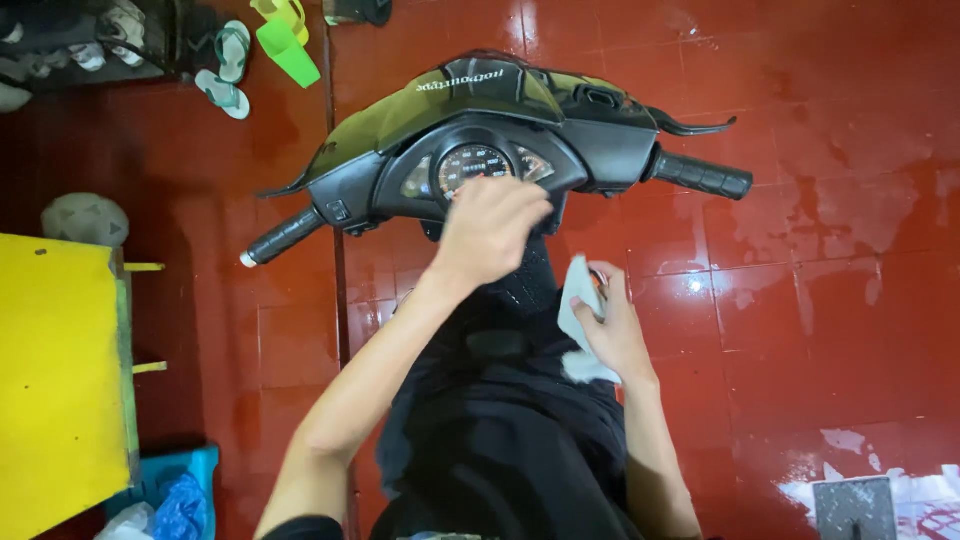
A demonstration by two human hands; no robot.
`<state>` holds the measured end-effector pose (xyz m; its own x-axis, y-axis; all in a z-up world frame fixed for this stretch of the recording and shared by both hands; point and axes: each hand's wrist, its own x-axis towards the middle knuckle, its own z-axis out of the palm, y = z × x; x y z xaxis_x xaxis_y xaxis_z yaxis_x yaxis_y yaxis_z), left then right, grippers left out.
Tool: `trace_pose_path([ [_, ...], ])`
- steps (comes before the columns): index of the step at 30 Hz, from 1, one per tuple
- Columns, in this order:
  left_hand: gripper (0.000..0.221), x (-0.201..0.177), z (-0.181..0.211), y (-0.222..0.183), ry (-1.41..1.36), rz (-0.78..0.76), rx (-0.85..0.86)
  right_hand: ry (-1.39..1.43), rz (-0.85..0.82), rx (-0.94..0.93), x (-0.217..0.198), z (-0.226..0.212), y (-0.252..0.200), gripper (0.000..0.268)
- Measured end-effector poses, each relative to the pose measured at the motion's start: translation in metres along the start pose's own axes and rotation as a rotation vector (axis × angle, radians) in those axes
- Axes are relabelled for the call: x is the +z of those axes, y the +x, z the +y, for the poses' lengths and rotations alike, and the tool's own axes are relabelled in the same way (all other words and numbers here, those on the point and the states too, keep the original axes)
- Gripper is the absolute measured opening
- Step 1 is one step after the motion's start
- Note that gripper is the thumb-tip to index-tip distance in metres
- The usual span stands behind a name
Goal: The person wipes the dashboard and handlebars of a black scooter using a white cloth. They clean the area around the speedometer and the left handlebar controls repeatedly.
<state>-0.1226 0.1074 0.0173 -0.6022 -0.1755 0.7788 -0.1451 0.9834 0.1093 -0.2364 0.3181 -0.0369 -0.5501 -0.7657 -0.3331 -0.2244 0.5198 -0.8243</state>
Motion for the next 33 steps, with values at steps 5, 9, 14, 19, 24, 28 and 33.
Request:
trace_pose_path([
  [5,0.023,-0.034,-0.056,0.024,-0.020,0.259,-0.358,-0.060,0.017,-0.336,-0.001,-0.044,0.019,0.053],
  [9,0.026,-0.013,-0.085,0.019,0.295,0.207,-0.523,-0.237,0.264,-0.790,-0.009,-0.132,0.031,0.054],
  [14,0.015,-0.034,-0.066,0.025,0.234,0.164,-0.515,-0.750,0.419,-0.839,0.001,-0.138,0.082,0.066],
  [19,0.013,-0.035,-0.065,0.024,0.239,0.156,-0.535,-0.942,0.418,-0.755,0.001,-0.126,0.080,0.070],
  [24,0.012,-0.035,-0.065,0.029,0.257,0.148,-0.528,-0.983,0.394,-0.651,0.015,-0.141,0.075,0.068],
  [28,0.011,-0.033,-0.066,0.027,0.248,0.147,-0.521,-1.076,0.380,-0.609,0.019,-0.162,0.068,0.067],
  [33,0.013,-0.031,-0.068,0.024,0.282,0.137,-0.509,-1.095,0.287,-0.636,0.006,-0.170,0.064,0.077],
])
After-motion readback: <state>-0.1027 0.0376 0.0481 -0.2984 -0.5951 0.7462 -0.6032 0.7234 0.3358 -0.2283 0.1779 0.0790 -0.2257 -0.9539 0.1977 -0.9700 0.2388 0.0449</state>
